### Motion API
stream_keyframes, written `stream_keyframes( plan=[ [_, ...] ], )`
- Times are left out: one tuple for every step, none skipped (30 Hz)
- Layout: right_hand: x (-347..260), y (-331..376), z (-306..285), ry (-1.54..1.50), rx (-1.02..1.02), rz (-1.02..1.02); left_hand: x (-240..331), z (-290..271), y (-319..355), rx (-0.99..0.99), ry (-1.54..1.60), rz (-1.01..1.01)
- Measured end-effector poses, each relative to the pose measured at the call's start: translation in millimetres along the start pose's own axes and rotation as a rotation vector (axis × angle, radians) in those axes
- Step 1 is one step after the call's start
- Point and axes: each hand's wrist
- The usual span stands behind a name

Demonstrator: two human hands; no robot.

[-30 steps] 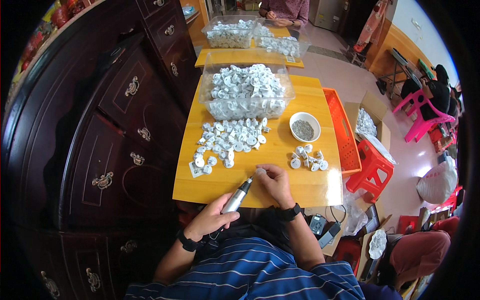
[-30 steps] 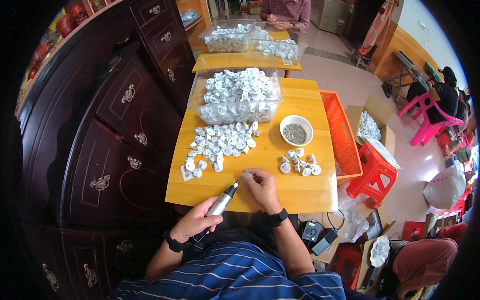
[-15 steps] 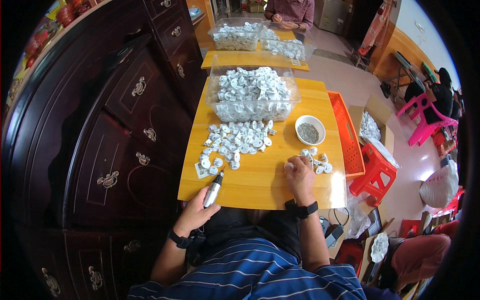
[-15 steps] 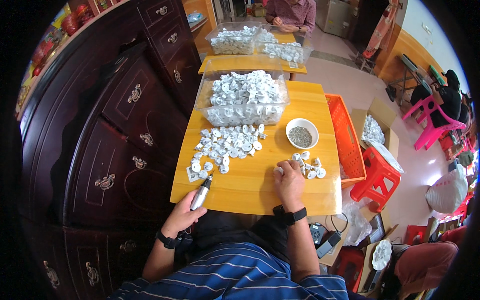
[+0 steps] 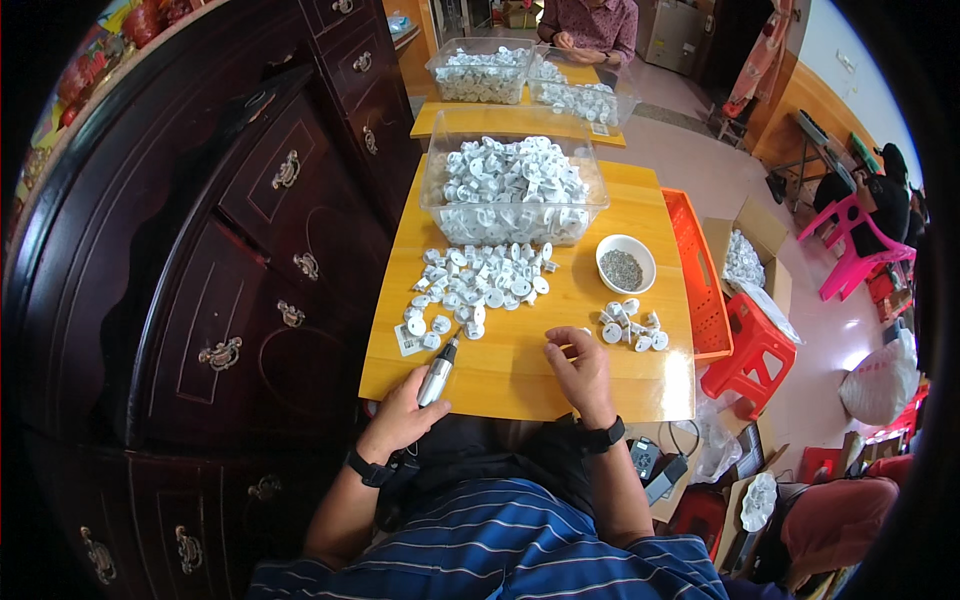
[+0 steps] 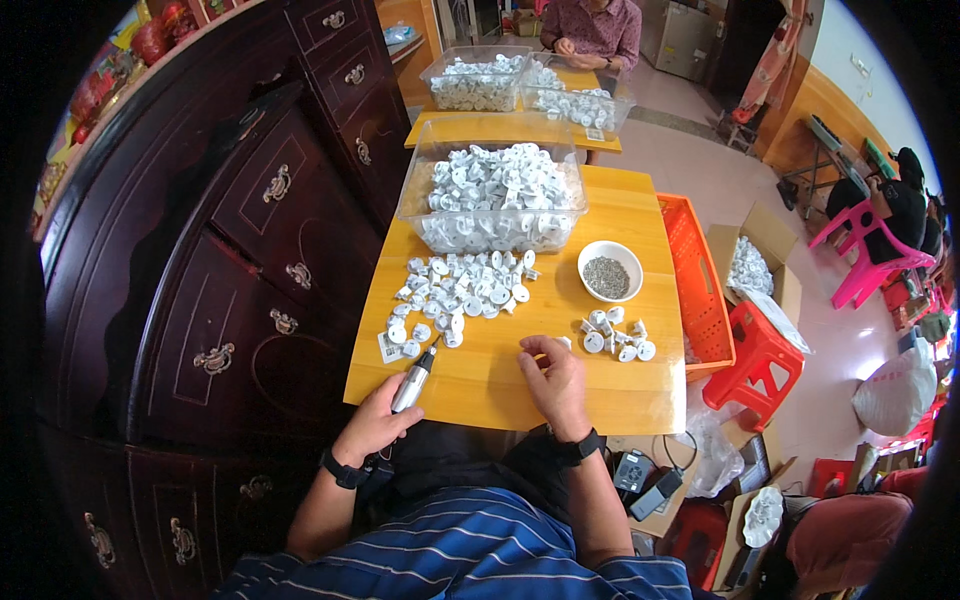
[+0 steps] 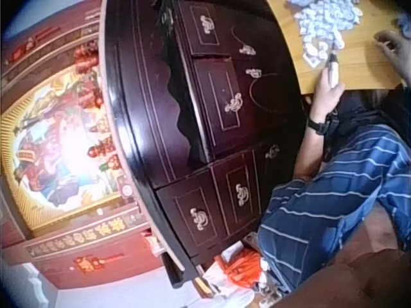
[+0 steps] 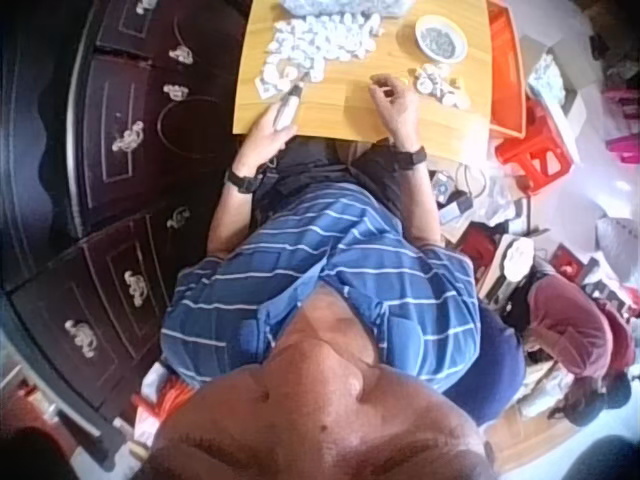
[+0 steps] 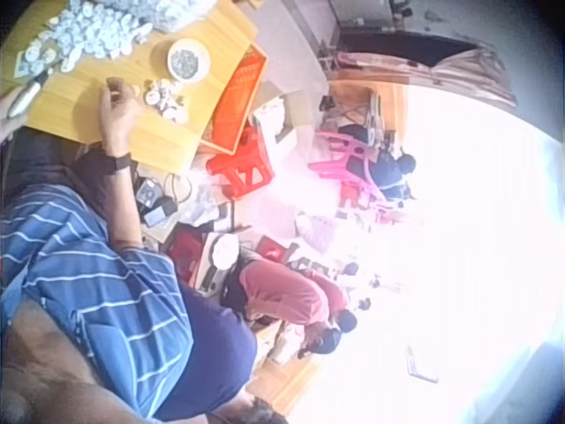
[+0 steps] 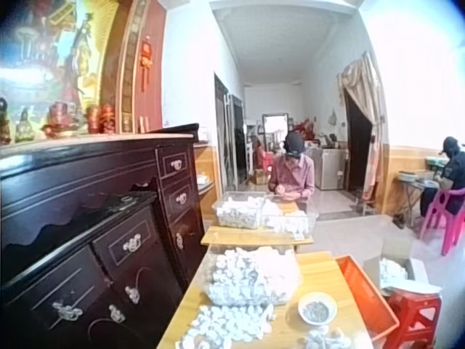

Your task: Assembling small white plastic components using a handheld power screwdriver.

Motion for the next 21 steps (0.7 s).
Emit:
stream_keyframes(
  plan=[
    [0,2,4,-0.069,-0.048,0.050,6,-1,4,0.000,0.039,-0.021],
    [-2,3,8,-0.082,-0.102,0.088,11,-3,9,0.000,0.077,-0.043],
    [-3,4,13,-0.085,-0.103,0.089,14,-5,13,0.001,0.075,-0.044],
    [-4,5,19,-0.153,-0.142,0.135,16,-6,18,0.006,0.103,-0.034],
    [-3,6,24,-0.221,-0.181,0.181,19,-8,22,0.010,0.131,-0.024],
    [-2,6,30,-0.240,-0.215,0.202,25,-10,27,0.009,0.130,-0.024],
    [-3,7,35,-0.240,-0.214,0.203,33,-13,32,-0.018,0.153,-0.056],
    [-4,7,41,-0.329,-0.270,0.295,37,-14,34,-0.045,0.176,-0.088],
    [-7,6,46,-0.417,-0.328,0.384,34,-15,36,-0.046,0.176,-0.087],
    [-8,6,50,-0.502,-0.397,0.438,30,-15,39,-0.039,0.144,0.002],
    [-11,5,53,-0.500,-0.394,0.437,27,-16,41,-0.032,0.111,0.091],
    [-17,4,55,-0.595,-0.411,0.533,28,-16,42,-0.032,0.112,0.091],
    [-22,2,56,-0.689,-0.427,0.628,29,-16,44,-0.063,0.114,0.052],
    [-25,2,55,-0.688,-0.426,0.628,31,-17,45,-0.093,0.115,0.012],
    [-29,1,54,-0.711,-0.446,0.643,31,-16,46,-0.092,0.116,0.014],
    [-31,1,54,-0.733,-0.467,0.658,33,-14,47,-0.094,0.105,0.034],
    [-29,1,55,-0.733,-0.467,0.656,34,-13,47,-0.096,0.094,0.055],
    [-23,1,58,-0.727,-0.461,0.643,34,-10,47,-0.064,0.086,0.201],
    [-19,2,60,-0.721,-0.454,0.629,34,-10,46,-0.062,0.087,0.203],
    [-15,2,60,-0.721,-0.455,0.626,34,-9,46,-0.077,0.069,0.213],
    [-13,2,60,-0.731,-0.448,0.619,33,-9,46,-0.092,0.052,0.222]
  ],
)
Point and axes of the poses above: each hand's wrist, its own y-axis away from the middle knuckle, its own z-axis out of the palm, x = y × z, and after that the axes turned 11 degrees about x, right-handed
